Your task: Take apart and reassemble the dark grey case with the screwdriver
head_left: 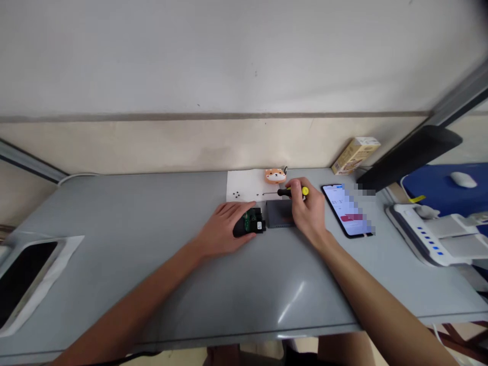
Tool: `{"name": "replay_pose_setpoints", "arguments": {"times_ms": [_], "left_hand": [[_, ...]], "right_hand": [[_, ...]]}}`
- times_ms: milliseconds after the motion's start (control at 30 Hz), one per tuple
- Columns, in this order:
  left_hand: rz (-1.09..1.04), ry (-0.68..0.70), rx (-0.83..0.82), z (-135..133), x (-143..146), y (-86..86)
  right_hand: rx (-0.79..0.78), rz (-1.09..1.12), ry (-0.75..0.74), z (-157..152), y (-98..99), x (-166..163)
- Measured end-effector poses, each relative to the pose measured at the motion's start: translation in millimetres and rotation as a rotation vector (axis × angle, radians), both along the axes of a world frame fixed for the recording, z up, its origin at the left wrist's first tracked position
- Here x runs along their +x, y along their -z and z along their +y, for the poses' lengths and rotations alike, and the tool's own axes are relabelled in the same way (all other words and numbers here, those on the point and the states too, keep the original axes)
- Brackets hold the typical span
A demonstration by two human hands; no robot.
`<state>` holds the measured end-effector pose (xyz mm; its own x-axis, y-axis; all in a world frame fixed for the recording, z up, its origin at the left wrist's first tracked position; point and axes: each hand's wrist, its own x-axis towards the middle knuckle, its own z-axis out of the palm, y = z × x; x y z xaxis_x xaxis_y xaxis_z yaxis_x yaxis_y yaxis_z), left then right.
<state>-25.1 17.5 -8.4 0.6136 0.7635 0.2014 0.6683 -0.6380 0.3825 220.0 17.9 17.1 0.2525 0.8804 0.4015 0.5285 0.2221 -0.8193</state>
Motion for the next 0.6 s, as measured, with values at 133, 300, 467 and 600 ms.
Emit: {"name": "replay_pose_setpoints", "arguments": {"times_ms": [133, 300, 467, 600], "left_hand": [[-0.034, -0.025, -0.056, 1, 3, -0.9], [-0.061, -0.045, -0.103, 2, 3, -0.9], [-0.081, -0.039, -0.145, 4, 4, -3.2], [-0.099, -0.042, -0.144, 4, 5, -4.4]], "right_hand": [[0.011, 0.095, 0.053, 3, 0.2, 1], [0.009, 0.367, 0.148, 3, -3.0, -5], [-0.156, 0.652, 0.119, 4, 0.7, -10], [-0.201, 0.723, 0.086, 6, 3.7, -8]]}}
